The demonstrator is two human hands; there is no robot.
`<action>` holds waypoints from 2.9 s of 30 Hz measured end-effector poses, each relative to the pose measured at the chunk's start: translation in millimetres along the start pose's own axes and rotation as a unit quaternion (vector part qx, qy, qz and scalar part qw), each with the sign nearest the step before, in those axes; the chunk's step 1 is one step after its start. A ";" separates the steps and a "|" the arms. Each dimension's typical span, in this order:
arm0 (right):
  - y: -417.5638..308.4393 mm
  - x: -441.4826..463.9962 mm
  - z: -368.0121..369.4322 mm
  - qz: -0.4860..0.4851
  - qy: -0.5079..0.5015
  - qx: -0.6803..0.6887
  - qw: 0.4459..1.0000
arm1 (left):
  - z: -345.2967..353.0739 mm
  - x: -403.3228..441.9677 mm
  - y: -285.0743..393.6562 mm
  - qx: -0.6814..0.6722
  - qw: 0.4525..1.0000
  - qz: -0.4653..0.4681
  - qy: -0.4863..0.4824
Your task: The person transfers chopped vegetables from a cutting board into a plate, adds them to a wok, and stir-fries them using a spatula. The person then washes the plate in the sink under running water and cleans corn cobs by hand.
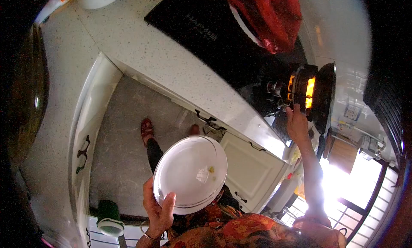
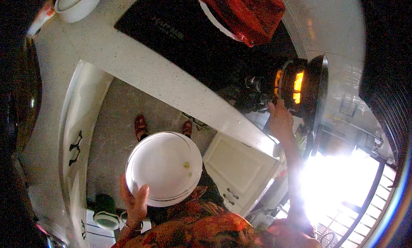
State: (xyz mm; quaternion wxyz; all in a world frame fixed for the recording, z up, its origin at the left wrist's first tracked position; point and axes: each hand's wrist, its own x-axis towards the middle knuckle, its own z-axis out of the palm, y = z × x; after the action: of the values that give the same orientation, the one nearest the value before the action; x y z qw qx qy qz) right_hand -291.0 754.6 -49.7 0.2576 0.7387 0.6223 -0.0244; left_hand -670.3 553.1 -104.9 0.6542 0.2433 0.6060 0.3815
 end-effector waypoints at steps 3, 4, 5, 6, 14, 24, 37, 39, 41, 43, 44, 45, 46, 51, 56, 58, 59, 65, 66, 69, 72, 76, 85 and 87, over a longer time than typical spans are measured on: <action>1.4 1.1 1.4 0.013 0.005 -0.005 1.000 | -0.7 -0.3 -1.5 0.003 1.000 -0.014 0.003; 0.5 1.3 0.2 0.016 -0.003 -0.004 1.000 | -0.9 0.7 -1.5 0.010 1.000 -0.007 0.004; 0.0 1.5 -0.5 0.018 -0.011 -0.002 1.000 | -0.9 1.3 -1.4 0.016 1.000 0.001 0.006; 0.7 2.0 0.1 0.018 -0.011 -0.002 1.000 | 0.0 1.8 -1.5 0.016 1.000 0.000 0.006; 5.5 2.8 1.6 -0.015 0.013 -0.024 1.000 | 2.1 5.1 4.9 0.012 1.000 -0.015 0.007; 3.0 3.7 3.2 0.005 0.005 -0.026 1.000 | 7.6 13.0 8.8 -0.009 1.000 -0.009 0.015; 21.6 -9.7 -7.1 0.060 0.070 0.026 0.995 | 47.5 19.2 -11.2 -0.011 1.000 -0.003 0.022; 32.1 -32.7 -3.0 0.066 0.116 0.077 0.988 | 54.6 17.4 -13.1 -0.002 1.000 0.005 0.026; 49.2 -64.3 13.8 0.018 0.102 0.105 0.989 | 64.0 20.5 -8.3 0.013 1.000 -0.015 0.020; 60.5 -98.4 29.9 -0.015 0.068 0.111 0.991 | 79.3 23.0 5.0 -0.031 0.999 -0.008 -0.007; 58.8 -116.8 30.9 0.022 -0.006 0.142 0.990 | 84.6 21.7 4.9 -0.026 1.000 0.003 -0.015; 59.1 -136.5 31.2 0.060 -0.078 0.178 0.979 | 91.6 19.2 4.3 -0.019 0.999 0.015 -0.026; 62.2 -155.2 42.8 0.021 -0.073 0.191 0.979 | 99.9 18.1 -2.0 -0.059 0.998 0.017 -0.016; 113.9 -244.6 120.3 0.081 -0.057 0.328 0.940 | 147.8 16.3 -13.9 0.096 0.981 0.068 -0.157; 140.7 -320.6 157.3 0.121 -0.096 0.314 0.937 | 199.9 -12.0 -26.7 -0.059 0.961 -0.160 -0.218; 158.7 -346.7 169.6 0.135 -0.069 0.351 0.924 | 246.4 -37.7 -9.8 -0.022 0.952 -0.087 -0.294; 170.1 -362.8 179.3 0.180 -0.043 0.379 0.907 | 266.5 -52.5 -13.9 0.006 0.947 -0.044 -0.319; 163.4 -461.9 214.4 0.314 -0.003 0.466 0.827 | 311.2 -120.6 -18.5 0.108 0.925 -0.083 -0.356; 160.1 -468.9 230.2 0.299 0.048 0.462 0.833 | 319.9 -128.4 -24.1 0.085 0.919 -0.104 -0.372; 134.2 -491.1 234.1 0.354 0.109 0.502 0.782 | 320.0 -127.3 -13.3 0.138 0.900 -0.093 -0.403; 99.7 -499.9 232.3 0.405 0.144 0.500 0.752 | 306.7 -101.9 -1.8 0.189 0.867 -0.050 -0.458; 74.2 -542.4 245.9 0.510 0.196 0.494 0.676 | 339.0 -141.3 18.1 0.202 0.847 -0.100 -0.481; 140.6 -644.7 314.8 0.717 0.143 0.451 0.511 | 492.2 -201.2 -71.5 0.308 0.697 -0.170 -0.625; 145.9 -657.4 322.8 0.733 0.137 0.407 0.528 | 505.1 -201.3 -83.7 0.293 0.660 -0.183 -0.668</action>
State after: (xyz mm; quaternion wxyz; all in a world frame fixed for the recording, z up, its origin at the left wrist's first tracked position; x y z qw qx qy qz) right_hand -210.5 12.2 -43.7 -0.2324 0.9541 -0.1873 0.0238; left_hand -153.8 416.6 26.2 0.8345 0.4961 0.1193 -0.2078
